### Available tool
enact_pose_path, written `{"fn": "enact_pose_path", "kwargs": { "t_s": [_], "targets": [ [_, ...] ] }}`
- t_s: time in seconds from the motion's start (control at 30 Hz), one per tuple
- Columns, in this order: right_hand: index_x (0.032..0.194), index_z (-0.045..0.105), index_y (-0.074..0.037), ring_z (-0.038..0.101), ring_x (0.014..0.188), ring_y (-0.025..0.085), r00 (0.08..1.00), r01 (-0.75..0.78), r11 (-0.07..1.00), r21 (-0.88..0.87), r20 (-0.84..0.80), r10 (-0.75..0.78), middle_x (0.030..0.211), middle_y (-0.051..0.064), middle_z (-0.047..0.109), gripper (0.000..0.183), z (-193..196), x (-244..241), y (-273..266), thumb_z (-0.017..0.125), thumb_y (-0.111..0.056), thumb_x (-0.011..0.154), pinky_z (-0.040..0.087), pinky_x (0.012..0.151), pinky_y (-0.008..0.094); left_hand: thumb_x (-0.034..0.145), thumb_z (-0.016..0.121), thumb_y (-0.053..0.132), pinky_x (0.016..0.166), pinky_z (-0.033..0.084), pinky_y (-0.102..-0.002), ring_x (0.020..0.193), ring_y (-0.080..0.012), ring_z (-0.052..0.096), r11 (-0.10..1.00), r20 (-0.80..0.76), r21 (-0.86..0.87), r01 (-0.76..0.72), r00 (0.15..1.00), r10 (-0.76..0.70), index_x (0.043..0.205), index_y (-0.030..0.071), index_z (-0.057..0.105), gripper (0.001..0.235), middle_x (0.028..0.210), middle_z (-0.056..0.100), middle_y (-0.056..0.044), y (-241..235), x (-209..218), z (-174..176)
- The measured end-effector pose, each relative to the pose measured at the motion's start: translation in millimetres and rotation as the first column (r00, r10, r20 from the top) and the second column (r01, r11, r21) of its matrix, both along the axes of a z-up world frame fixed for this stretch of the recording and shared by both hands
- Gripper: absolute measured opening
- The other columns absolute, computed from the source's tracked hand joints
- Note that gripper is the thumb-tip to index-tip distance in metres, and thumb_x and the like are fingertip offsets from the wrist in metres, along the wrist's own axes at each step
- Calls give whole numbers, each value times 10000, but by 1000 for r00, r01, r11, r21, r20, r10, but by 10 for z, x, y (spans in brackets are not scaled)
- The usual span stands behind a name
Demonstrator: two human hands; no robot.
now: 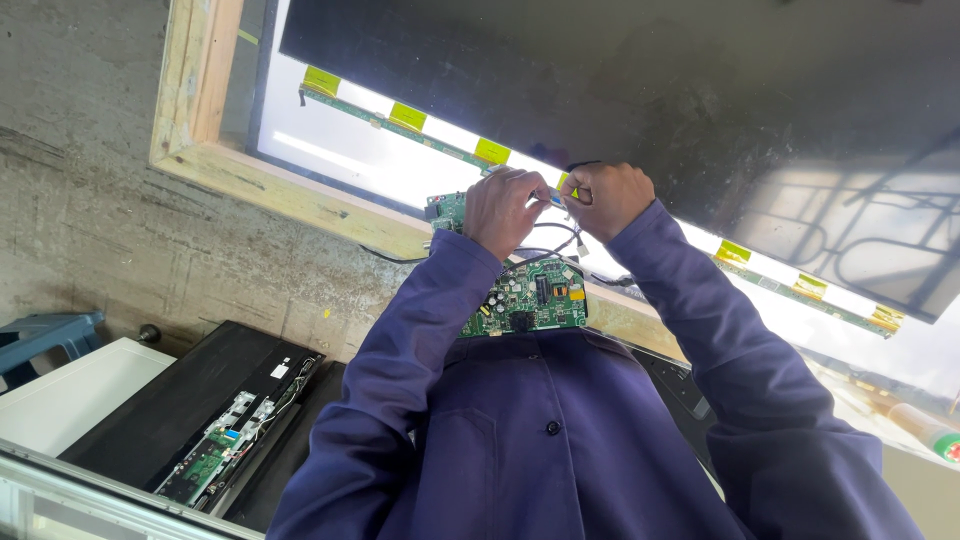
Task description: The person connects a ribbon cable to a green circuit board attached to a large flat-screen display. After securing the connection, the person presses along the bottom edge of the screen, and the display powers on to show a brand logo and a test pattern.
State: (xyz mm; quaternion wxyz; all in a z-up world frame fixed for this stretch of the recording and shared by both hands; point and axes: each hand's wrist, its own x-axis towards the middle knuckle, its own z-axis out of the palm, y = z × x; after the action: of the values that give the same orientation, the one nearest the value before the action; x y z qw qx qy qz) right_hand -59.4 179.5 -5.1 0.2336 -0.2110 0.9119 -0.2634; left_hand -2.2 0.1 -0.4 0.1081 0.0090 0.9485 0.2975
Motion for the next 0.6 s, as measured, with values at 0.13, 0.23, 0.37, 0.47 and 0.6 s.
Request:
{"fn": "enact_pose_path", "kwargs": {
  "t_s": [0.13,0.23,0.37,0.47,0.6],
  "targets": [
    [819,734,-120,633,495,253,999,-40,999,-15,-36,39,562,7,608,82,44,-43,-27,728,-77,749,482,543,348,785,778,132,682,605,-314,835,-191,720,1000,3,-13,-16,1000,16,844,204,656,152,825,733,11,8,11,27],
    [848,736,-133,627,490,241,1000,-13,996,-93,-3,13,579,1,619,141,-20,-66,-11,764,-96,715,477,530,347,790,770,127,665,607,-319,837,-202,721,1000,-9,25,10,1000,-10,857,202,648,157,825,733,2,-15,8,-29],
    [821,729,-134,617,487,194,1000,6,995,-103,11,-5,576,-9,619,86,-87,-88,-3,733,-96,744,468,525,306,798,766,131,682,607,-319,852,-202,721,1000,8,22,10,1000,-10,867,196,659,143,839,735,-1,-18,6,7],
    [807,729,-121,609,467,187,1000,-9,995,-98,10,10,552,-5,615,61,-22,-92,-31,706,-93,758,457,497,289,803,761,129,686,608,-319,857,-206,722,1000,9,25,18,1000,-18,870,191,658,138,843,736,-4,-27,5,27],
    [813,740,-106,584,439,154,1000,-16,996,-89,11,17,529,-12,603,88,6,-73,-53,690,-57,761,449,496,256,803,761,137,685,607,-313,858,-199,723,1000,19,18,8,1000,-8,862,198,660,132,839,736,9,-26,-8,33]
  ]
}}
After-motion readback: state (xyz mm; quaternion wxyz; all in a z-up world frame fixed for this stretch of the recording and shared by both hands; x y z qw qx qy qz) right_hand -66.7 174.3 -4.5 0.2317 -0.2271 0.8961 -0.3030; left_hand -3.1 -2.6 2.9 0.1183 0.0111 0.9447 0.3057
